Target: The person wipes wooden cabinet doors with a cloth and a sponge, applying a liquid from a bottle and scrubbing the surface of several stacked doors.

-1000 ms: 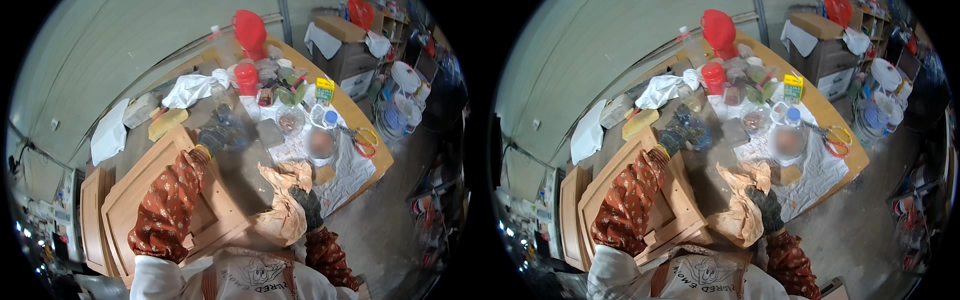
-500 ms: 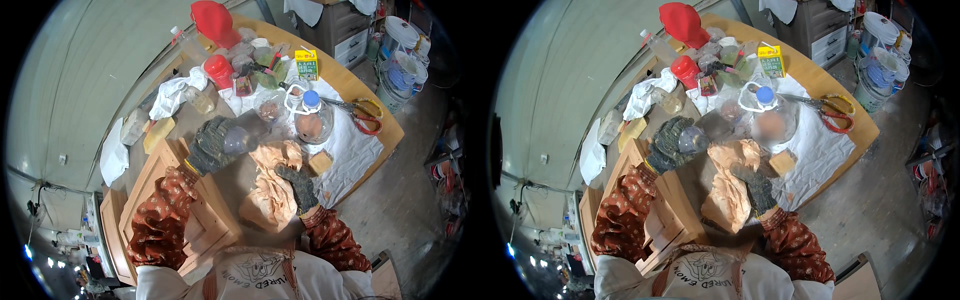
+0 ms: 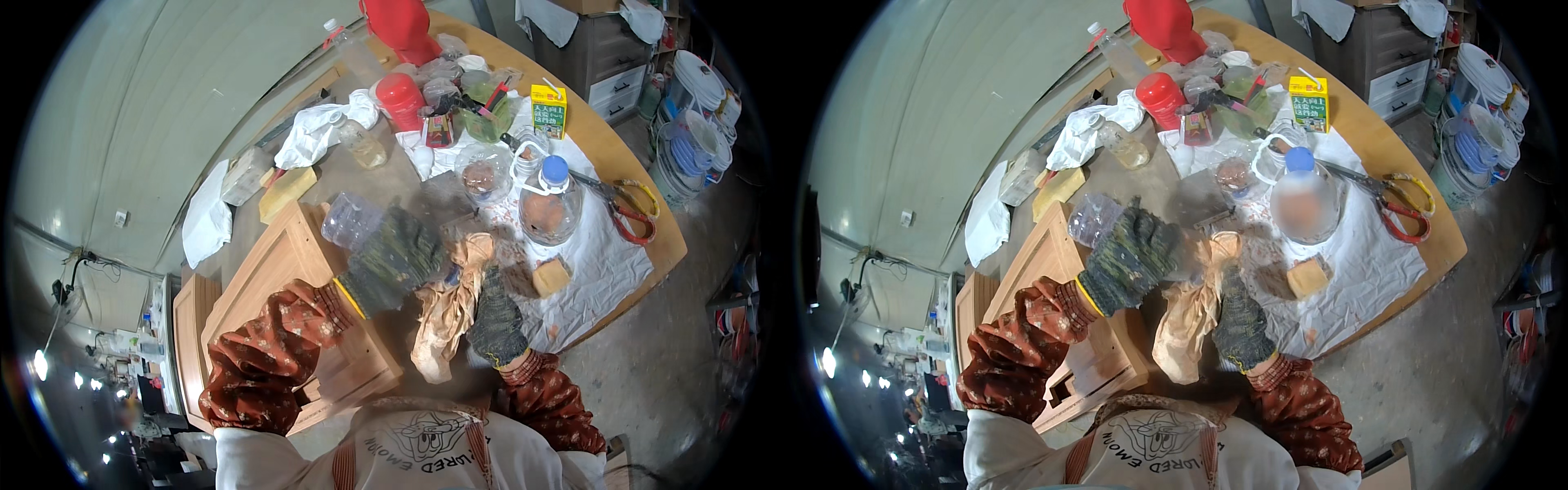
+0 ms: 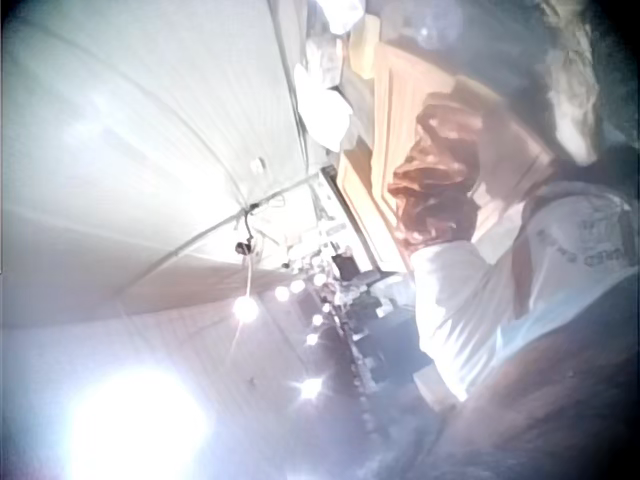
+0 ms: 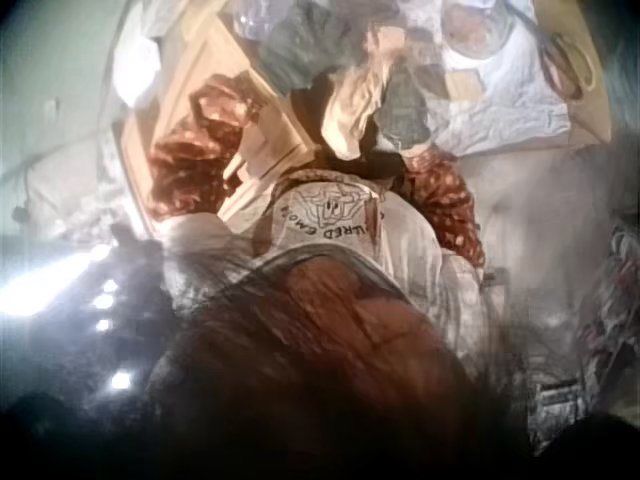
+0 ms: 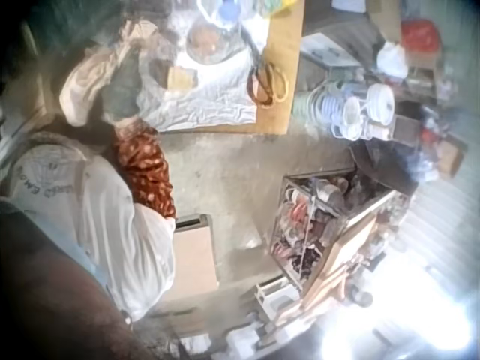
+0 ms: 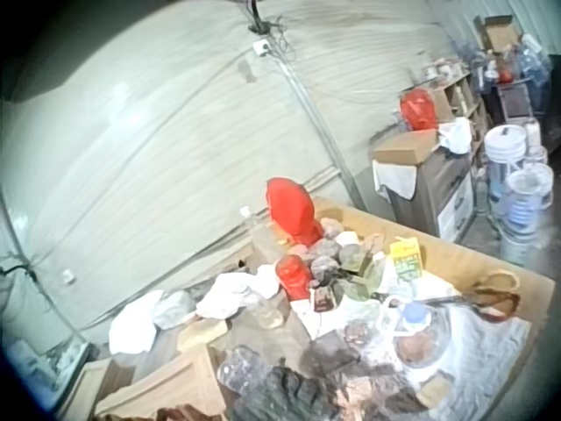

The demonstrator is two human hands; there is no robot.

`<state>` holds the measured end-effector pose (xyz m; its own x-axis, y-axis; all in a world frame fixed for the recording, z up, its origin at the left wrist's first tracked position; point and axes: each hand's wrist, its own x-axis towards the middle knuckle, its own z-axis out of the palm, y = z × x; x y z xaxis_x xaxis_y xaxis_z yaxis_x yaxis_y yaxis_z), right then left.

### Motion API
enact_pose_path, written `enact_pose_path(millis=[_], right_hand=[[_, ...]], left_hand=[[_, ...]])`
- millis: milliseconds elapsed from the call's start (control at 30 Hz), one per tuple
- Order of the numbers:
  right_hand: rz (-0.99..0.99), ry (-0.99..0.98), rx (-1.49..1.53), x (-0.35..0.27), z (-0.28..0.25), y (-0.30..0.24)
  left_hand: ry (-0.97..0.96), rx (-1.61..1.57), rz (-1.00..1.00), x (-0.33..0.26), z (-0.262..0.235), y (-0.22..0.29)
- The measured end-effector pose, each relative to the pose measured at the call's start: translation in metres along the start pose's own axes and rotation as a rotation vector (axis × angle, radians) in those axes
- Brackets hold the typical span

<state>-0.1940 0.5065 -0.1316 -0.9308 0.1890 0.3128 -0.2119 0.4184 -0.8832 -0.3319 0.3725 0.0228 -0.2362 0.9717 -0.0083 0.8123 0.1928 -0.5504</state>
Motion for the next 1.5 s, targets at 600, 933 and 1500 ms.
enact_pose_path(millis=[600, 933, 1500], right_hand=[[0.592, -0.055, 1.631, 0.025, -0.012, -0.057], [0.485, 0.100, 1.148, 0.000, -0.019, -0.034], [-0.519, -0.424, -0.286, 0.055, 0.027, -0.163]], left_hand=[[0.356, -1.764, -0.811, -0.041, 0.125, -0.109], [0.342, -1.487, -1.178, 0.024, 0.121, -0.111], [-0.023, -0.432, -1.327, -0.284, 0.065, -0.100]])
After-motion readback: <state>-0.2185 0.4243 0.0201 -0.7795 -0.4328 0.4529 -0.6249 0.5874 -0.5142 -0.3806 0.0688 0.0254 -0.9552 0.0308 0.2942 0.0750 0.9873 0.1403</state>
